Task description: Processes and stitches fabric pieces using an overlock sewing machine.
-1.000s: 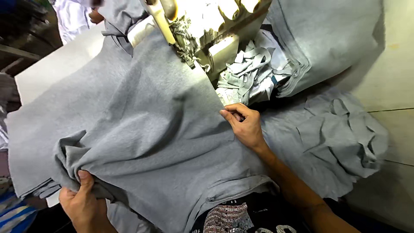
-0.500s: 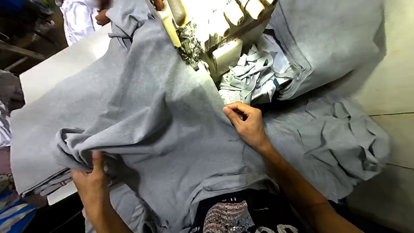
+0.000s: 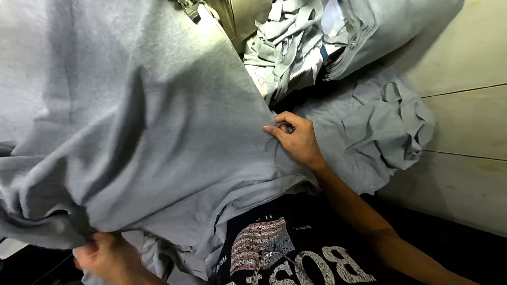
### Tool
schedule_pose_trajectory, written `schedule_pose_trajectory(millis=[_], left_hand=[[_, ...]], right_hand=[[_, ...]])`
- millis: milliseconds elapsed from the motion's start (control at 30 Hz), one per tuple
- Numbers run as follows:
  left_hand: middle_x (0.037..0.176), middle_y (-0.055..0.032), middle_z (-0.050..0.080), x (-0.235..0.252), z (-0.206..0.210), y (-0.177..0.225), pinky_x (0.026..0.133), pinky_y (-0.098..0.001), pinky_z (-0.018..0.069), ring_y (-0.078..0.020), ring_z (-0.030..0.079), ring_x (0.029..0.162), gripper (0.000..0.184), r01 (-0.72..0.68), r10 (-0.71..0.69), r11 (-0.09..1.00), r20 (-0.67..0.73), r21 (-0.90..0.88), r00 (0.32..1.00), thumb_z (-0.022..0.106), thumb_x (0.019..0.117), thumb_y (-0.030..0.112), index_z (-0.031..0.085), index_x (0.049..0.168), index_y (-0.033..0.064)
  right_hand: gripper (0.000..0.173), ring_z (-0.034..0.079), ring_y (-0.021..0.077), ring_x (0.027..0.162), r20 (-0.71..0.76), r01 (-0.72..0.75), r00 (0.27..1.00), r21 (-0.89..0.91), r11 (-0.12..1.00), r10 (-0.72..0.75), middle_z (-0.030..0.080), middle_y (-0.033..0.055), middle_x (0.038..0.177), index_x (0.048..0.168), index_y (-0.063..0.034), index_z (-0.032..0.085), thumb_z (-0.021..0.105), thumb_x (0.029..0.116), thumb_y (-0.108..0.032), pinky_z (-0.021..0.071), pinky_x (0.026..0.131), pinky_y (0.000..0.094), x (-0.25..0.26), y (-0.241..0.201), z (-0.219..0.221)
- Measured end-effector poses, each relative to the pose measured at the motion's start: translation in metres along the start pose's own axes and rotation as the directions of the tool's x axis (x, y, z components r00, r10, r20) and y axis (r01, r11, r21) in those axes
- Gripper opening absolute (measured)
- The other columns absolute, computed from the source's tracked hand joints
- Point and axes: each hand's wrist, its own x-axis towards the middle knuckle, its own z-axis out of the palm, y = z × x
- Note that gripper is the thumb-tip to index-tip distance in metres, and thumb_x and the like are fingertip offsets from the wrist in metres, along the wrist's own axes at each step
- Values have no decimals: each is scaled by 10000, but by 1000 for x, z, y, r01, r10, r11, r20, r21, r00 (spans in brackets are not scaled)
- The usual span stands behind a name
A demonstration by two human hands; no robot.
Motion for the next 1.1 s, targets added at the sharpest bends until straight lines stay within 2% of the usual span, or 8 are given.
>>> schedule_pose_trajectory(millis=[133,200,333,433,500,633,833,1100], left_hand=[[1235,-56,610,31,-60,10,1048,-301,491,-71,604,1157,357,-27,28,999,46,-19,999,275,1087,87,396,1375,-88],[1267,-63,613,45,-77,10,1073,-331,485,-102,605,1197,371,-28,28,1000,129,3,991,314,1094,140,401,1390,-66],[1241,24,628,53,-79,7,1046,-301,495,-61,611,1160,477,2,-11,1000,294,31,956,543,1045,343,465,1380,13],[1206,66,636,46,-68,11,993,-267,536,-25,635,1112,834,60,-95,993,380,102,920,778,850,541,412,1379,12],[1178,75,657,38,-57,21,982,-258,546,-18,650,1083,762,90,-137,987,403,133,905,799,850,473,452,1348,13],[954,156,695,36,-49,24,868,-199,566,31,672,900,200,84,-128,987,356,137,926,694,942,220,615,1098,125],[1033,136,706,47,-59,10,922,-231,556,-4,675,963,302,34,-62,997,435,71,898,734,934,305,623,1160,139],[997,141,685,39,-41,15,909,-218,549,22,659,957,215,28,-115,979,440,201,891,684,939,239,629,1107,116]], right_hand=[[111,564,47,605,163,-28,986,47,998,20,682,-15,796,957,-109,741,771,923,-210,479,551,219,-3,6,5],[136,569,55,635,239,-16,971,66,998,0,671,-2,819,1021,-98,733,722,965,-221,492,582,224,-5,11,12],[315,619,171,948,368,119,923,8,993,-114,671,77,1109,1279,-60,663,564,1018,-204,528,862,348,-4,25,15],[448,600,233,1083,450,146,886,-41,988,-112,660,91,1226,1379,-74,603,666,942,-148,505,951,399,-1,34,11],[461,614,217,1004,471,138,877,-59,989,-94,675,55,1071,1333,-87,625,751,893,-140,520,902,411,1,35,9],[178,573,227,839,495,148,867,-149,978,-56,632,30,819,912,-112,707,780,887,-273,456,764,446,1,27,0],[337,583,217,996,428,158,900,-144,977,-83,689,-2,963,845,-150,716,809,832,-474,453,843,452,-6,38,4],[337,556,190,798,184,139,977,-155,978,-110,619,19,738,746,-110,729,829,829,-421,420,788,398,-27,37,24]])
